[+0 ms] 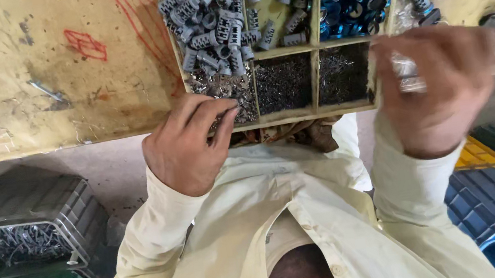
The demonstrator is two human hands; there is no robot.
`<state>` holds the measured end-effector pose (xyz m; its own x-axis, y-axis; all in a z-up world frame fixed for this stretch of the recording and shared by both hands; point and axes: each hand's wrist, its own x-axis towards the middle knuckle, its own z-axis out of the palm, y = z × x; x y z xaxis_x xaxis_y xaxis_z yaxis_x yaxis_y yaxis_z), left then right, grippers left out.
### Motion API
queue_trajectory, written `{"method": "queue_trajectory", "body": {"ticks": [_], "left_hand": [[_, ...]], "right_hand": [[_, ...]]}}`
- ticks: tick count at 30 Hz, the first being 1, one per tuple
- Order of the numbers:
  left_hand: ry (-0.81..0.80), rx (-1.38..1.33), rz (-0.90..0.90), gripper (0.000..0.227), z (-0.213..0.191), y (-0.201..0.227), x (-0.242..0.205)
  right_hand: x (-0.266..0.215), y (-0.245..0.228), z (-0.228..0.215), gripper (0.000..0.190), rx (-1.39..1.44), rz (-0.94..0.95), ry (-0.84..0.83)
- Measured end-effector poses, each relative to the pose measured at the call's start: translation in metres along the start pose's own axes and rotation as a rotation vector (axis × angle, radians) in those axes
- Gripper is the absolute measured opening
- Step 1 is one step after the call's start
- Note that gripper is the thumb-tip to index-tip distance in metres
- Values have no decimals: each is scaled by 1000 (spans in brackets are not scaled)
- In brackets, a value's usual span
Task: The person assembles keychains by hand, inserting small metal pins into grey plastic key blanks and attaching blue metal caps. The person handles each component individually and places the finished keychains on the work surface.
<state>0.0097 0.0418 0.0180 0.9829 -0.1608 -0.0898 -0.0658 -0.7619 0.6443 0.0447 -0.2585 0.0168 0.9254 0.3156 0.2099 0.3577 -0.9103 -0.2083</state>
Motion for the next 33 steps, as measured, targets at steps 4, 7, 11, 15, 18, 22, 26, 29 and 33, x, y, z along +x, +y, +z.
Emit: {"method": "queue_trajectory", "body": {"ticks": [4, 7, 11, 15, 18, 22, 26, 29, 33], "left_hand": [[-6, -146, -94, 15, -3, 0, -4], [19, -247, -87, 17, -4, -4, -8], [-97, -497, -267, 18, 2, -7, -10], [-33, -339, -162, 17, 8, -7, -8], [25, -274, -114, 15, 8, -7, -9], [33, -356, -22, 15, 3, -9, -8], [-15, -419, -93, 18, 0, -9, -5], [-26, -462, -118, 18, 0, -10, -4], [-130, -678, -338, 15, 2, -10, -4]], "right_hand": [[23, -59, 18, 22, 302, -197, -320], [26, -64, 21, 18, 254, -211, -339], [22, -49, 15, 18, 411, -90, -341], [17, -50, 16, 20, 458, -61, -333], [14, -53, 19, 22, 481, -40, -328], [9, -51, 20, 23, 510, -9, -324], [5, -49, 19, 23, 540, 16, -337], [6, -50, 20, 23, 539, 19, -340], [8, -52, 20, 24, 520, 3, -337]]}}
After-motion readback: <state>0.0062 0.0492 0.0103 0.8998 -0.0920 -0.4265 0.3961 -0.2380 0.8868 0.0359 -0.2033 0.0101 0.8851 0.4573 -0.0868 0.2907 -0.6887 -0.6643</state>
